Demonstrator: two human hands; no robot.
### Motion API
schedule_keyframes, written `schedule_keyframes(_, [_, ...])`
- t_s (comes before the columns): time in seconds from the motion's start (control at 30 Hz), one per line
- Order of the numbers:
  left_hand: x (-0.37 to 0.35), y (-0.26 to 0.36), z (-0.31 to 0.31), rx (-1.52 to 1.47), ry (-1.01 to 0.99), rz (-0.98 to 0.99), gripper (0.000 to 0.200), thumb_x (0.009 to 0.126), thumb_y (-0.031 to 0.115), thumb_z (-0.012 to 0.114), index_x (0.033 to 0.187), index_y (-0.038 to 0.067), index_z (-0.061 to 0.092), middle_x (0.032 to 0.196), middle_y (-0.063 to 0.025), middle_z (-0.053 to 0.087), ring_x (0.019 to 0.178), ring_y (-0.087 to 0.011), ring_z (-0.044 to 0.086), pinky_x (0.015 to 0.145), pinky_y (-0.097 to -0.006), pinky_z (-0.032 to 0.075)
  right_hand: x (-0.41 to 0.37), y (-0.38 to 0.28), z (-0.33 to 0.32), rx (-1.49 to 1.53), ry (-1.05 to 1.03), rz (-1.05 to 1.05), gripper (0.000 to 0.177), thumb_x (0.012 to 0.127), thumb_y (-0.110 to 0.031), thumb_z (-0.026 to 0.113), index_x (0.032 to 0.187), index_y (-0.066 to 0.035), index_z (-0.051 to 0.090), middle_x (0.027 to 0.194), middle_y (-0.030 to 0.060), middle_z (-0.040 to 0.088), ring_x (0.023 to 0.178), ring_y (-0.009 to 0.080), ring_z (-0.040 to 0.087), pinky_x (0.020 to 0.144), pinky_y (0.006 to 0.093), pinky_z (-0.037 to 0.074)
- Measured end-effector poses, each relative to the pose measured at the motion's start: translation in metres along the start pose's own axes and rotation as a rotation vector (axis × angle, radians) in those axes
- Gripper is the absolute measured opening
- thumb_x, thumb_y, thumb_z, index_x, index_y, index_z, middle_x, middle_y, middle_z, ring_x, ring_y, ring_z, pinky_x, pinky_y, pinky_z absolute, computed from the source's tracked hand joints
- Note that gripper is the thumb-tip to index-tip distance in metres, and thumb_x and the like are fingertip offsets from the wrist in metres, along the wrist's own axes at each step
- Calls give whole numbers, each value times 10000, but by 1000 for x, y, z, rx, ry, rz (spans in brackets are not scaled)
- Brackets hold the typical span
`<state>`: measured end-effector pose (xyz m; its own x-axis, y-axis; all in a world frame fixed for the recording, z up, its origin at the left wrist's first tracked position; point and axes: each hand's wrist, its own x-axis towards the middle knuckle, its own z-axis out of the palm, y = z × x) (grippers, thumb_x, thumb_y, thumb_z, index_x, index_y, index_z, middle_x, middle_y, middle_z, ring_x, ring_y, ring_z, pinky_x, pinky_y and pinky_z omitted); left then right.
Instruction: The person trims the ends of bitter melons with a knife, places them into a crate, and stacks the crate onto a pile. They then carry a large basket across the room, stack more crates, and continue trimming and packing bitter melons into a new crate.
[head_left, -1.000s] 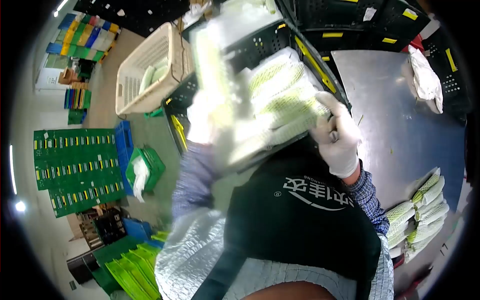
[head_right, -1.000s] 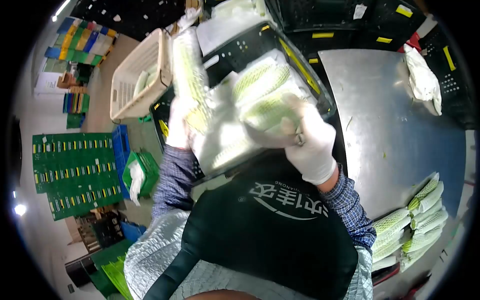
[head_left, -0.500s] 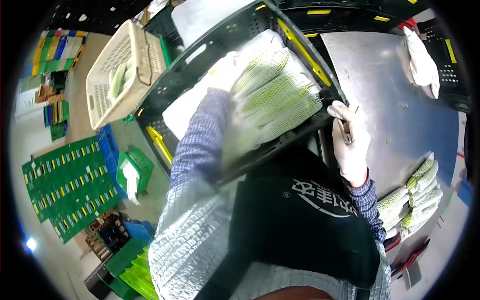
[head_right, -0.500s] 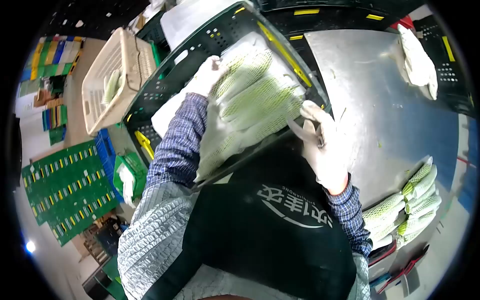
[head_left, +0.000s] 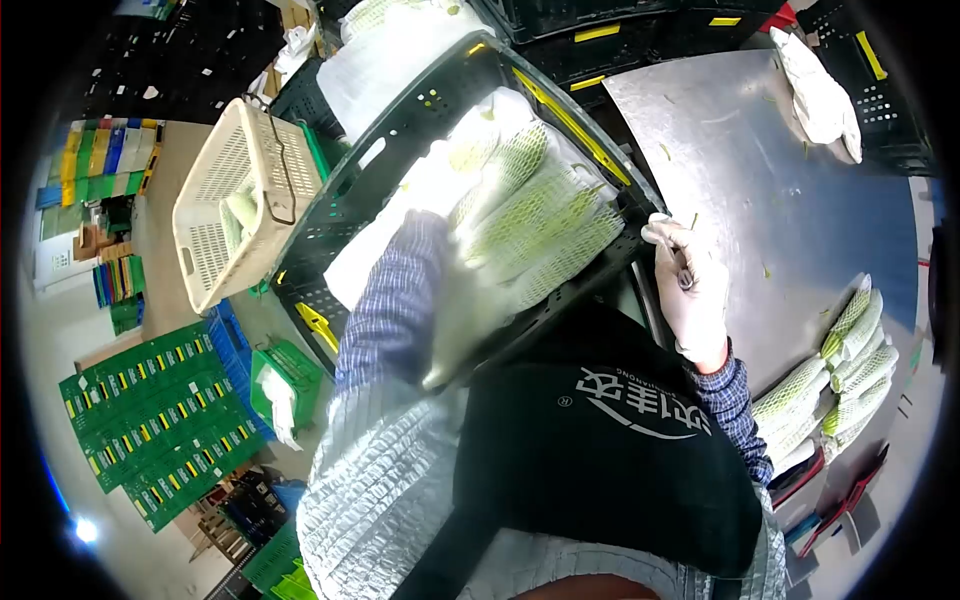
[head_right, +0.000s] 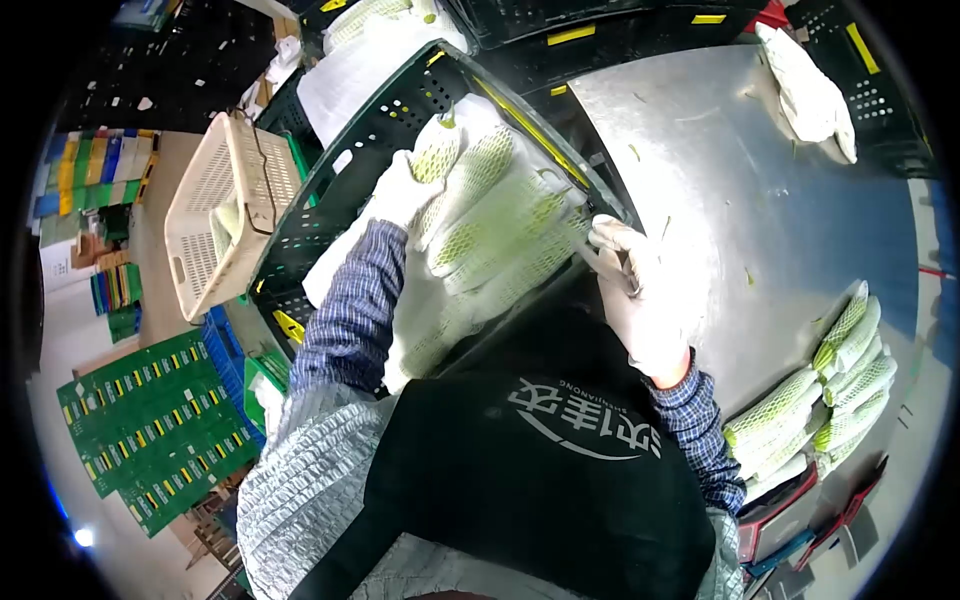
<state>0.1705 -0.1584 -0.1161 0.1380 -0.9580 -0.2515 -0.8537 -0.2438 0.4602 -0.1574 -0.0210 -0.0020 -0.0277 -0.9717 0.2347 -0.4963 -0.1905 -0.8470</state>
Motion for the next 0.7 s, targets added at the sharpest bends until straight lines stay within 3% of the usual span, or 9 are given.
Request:
schedule_keyframes(0.07, [-25, -7, -10, -165, 167, 129, 655, 670, 329, 834, 1181, 55, 530, 1073, -174, 682, 984, -282, 687, 854, -360, 541, 6, -3, 2, 48, -23, 39, 176, 924, 9, 619, 1089, -41, 652, 1015, 100, 728, 913, 170, 697, 800, 264, 540])
schedule_keyframes(0.1, [-42, -3, -22, -296, 173, 157, 650, 665, 255, 856, 1190, 58, 527, 1049, -145, 686, 965, -235, 696, 847, -331, 549, 13, -5, 11, 174, -11, 46, 154, 964, -63, 594, 1103, -36, 653, 956, 59, 724, 732, 109, 653, 666, 220, 510])
schedule_keyframes(0.13, [-57, 1, -25, -452, 269, 280, 688, 650, 216, 884, 1207, 37, 522, 1082, -134, 677, 1002, -218, 679, 885, -336, 543, 15, -19, 6, 345, -118, 407, 185, 993, -112, 552, 1124, -32, 655, 918, 23, 710, 570, 42, 529, 531, 183, 423])
schedule_keyframes(0.2, [-86, 26, -54, -671, 163, 329, 735, 655, 209, 896, 1251, 16, 512, 1134, -127, 662, 1033, -208, 662, 906, -330, 539, 27, -20, 17, 563, -212, 495, 207, 999, -111, 527, 1143, -36, 655, 891, 24, 704, 480, 9, 406, 450, 171, 330])
schedule_keyframes(0.27, [-96, 19, -47, -714, 281, 408, 768, 670, 195, 897, 1297, 3, 499, 1180, -117, 646, 1057, -194, 647, 925, -320, 536, 39, -29, 27, 615, -323, 430, 231, 1022, -120, 481, 1165, -38, 643, 831, 15, 674, 474, 2, 406, 451, 162, 321])
schedule_keyframes(0.3, [-115, 49, -64, -1069, 88, 354, 689, 746, 149, 846, 1311, 2, 479, 1196, -128, 599, 1084, -189, 606, 923, -320, 518, 41, -38, 32, 590, -335, 383, 227, 1016, -111, 491, 1164, -39, 648, 816, 8, 672, 473, 1, 403, 452, 163, 315])
schedule_keyframes(0.33, [-121, 46, -61, -1015, 124, 377, 735, 727, 200, 870, 1315, 4, 474, 1203, -133, 598, 1092, -200, 605, 933, -336, 515, 42, -45, 35, 563, -341, 335, 223, 1010, -102, 502, 1163, -39, 652, 801, 2, 670, 473, 0, 400, 453, 164, 309])
schedule_keyframes(0.47, [-118, 39, -46, -732, 265, 376, 723, 658, 234, 881, 1235, 31, 495, 1082, -133, 632, 965, -220, 636, 846, -359, 541, 56, -48, 42, 133, -57, -385, 253, 908, 22, 612, 1149, -38, 660, 759, 43, 667, 582, 63, 560, 566, 212, 452])
schedule_keyframes(0.7, [-144, 50, -56, -561, 307, 403, 727, 614, 213, 885, 1201, 54, 486, 1044, -139, 622, 945, -224, 629, 821, -353, 541, 66, -65, 17, -191, -50, -560, 541, 666, 72, 673, 1183, -88, 678, 813, 84, 692, 650, 207, 665, 620, 280, 515])
